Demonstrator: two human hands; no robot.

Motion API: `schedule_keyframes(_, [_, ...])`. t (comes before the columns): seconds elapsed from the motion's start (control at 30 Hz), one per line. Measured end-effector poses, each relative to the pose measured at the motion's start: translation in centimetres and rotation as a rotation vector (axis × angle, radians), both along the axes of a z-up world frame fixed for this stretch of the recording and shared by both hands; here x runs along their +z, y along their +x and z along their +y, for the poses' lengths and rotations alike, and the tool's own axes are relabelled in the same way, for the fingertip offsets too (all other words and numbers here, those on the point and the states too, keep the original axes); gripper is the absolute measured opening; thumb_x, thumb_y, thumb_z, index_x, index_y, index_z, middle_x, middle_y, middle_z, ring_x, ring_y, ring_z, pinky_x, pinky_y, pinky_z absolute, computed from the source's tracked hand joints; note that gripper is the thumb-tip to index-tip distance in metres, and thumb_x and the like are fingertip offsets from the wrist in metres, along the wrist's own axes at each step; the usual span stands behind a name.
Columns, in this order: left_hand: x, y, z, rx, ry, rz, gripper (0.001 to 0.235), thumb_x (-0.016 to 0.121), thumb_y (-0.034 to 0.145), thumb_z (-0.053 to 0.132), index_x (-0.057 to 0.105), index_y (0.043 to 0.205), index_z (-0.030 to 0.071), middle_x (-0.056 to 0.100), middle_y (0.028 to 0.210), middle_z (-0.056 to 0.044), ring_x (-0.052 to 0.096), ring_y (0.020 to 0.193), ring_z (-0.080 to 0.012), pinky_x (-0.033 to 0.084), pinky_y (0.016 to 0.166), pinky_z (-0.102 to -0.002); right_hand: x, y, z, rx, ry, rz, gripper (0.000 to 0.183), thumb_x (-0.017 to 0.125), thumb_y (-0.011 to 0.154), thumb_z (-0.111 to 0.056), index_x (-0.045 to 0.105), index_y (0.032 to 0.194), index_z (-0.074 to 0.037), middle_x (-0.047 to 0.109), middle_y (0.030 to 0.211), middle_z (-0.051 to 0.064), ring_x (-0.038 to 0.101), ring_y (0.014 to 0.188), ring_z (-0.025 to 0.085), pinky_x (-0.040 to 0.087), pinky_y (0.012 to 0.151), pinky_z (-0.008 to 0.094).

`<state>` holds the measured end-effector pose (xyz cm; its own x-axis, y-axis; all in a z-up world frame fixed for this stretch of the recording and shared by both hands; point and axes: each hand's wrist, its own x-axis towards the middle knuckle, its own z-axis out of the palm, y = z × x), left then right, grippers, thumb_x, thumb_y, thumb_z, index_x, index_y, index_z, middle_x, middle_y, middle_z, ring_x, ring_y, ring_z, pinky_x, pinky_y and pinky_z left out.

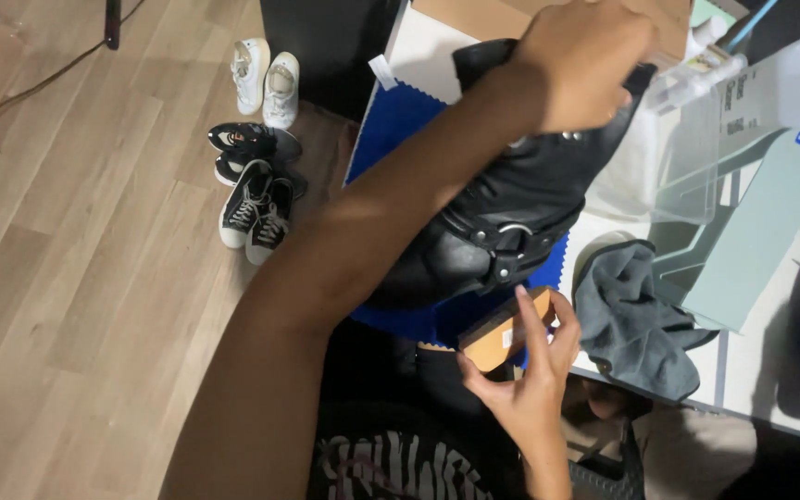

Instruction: The person cleans a black leather boot using a small brush. They hold the boot in their left hand and scrub the exterior surface with the brush in their right hand, focusing on the toe, sides, and heel areas.

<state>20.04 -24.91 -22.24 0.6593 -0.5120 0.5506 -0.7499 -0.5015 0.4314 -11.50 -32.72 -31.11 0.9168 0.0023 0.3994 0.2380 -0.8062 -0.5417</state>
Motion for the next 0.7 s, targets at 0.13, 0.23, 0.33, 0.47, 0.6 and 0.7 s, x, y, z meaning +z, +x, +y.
schedule_keyframes(0.13, [1.6, -5.3, 0.4, 0.344, -0.026, -0.533, 0.032, 0.084, 0.078, 0.036, 0.07, 0.099, 0.018, 0.075, 0.087, -0.002, 0.068, 0.082, -0.027, 0.051, 0.069, -0.045, 0.2, 0.3, 0.3, -0.034, -0.232, 0.082, 0.106, 0.09, 0.064, -0.038, 0.042, 0.157, -0.018, 0.041, 0.133, 0.022, 0.044, 0.134, 0.039, 0.033, 0.112, 0.053])
schedule_keyframes(0.23, [1.4, -10.1, 3.1, 0.439, 0.001, -0.684, 0.011, 0.074, 0.092, 0.025, 0.071, 0.1, 0.019, 0.063, 0.109, -0.008, 0.057, 0.099, -0.029, 0.041, 0.093, -0.045, 0.2, 0.7, 0.4, -0.022, -0.245, 0.13, 0.113, 0.09, 0.064, -0.038, 0.036, 0.161, -0.017, 0.042, 0.13, 0.024, 0.042, 0.135, 0.04, 0.031, 0.113, 0.054])
schedule_keyframes(0.33, [0.6, -13.4, 5.1, 0.3, 0.378, -0.471, 0.04, 0.067, 0.099, 0.026, 0.054, 0.136, 0.027, 0.038, 0.147, -0.021, 0.048, 0.127, -0.0426, 0.03, 0.113, -0.057, 0.6, 1.1, 0.9, -0.005, -0.216, 0.133, 0.113, 0.09, 0.065, -0.034, 0.033, 0.162, -0.018, 0.043, 0.128, 0.022, 0.042, 0.134, 0.038, 0.032, 0.114, 0.052])
schedule_keyframes(0.47, [0.4, -15.6, 6.4, 0.284, 0.59, -0.357, 0.058, 0.057, 0.108, 0.029, 0.038, 0.162, 0.04, 0.025, 0.164, -0.023, 0.046, 0.139, -0.0477, 0.027, 0.121, -0.061, 0.6, 0.8, 0.8, -0.02, -0.169, 0.188, 0.111, 0.091, 0.066, -0.033, 0.035, 0.162, -0.024, 0.038, 0.123, 0.017, 0.041, 0.131, 0.036, 0.032, 0.115, 0.048])
schedule_keyframes(0.6, [0.1, -16.6, 5.7, 0.358, 0.71, -0.371, 0.066, 0.055, 0.114, 0.034, 0.019, 0.17, 0.041, 0.014, 0.171, -0.02, 0.044, 0.151, -0.0444, 0.017, 0.128, -0.057, 1.1, 1.1, 0.5, 0.047, -0.12, 0.13, 0.106, 0.091, 0.069, -0.026, 0.037, 0.16, -0.014, 0.043, 0.13, 0.021, 0.045, 0.125, 0.034, 0.036, 0.113, 0.04])
schedule_keyframes(0.7, [-0.2, -16.1, 5.4, 0.349, 0.74, -0.398, 0.067, 0.056, 0.108, 0.032, 0.024, 0.165, 0.044, 0.023, 0.167, -0.023, 0.049, 0.141, -0.0442, 0.024, 0.118, -0.058, 1.5, 1.1, 0.3, 0.056, 0.034, 0.176, 0.107, 0.089, 0.07, -0.02, 0.034, 0.161, -0.012, 0.038, 0.128, 0.016, 0.044, 0.128, 0.029, 0.032, 0.119, 0.036])
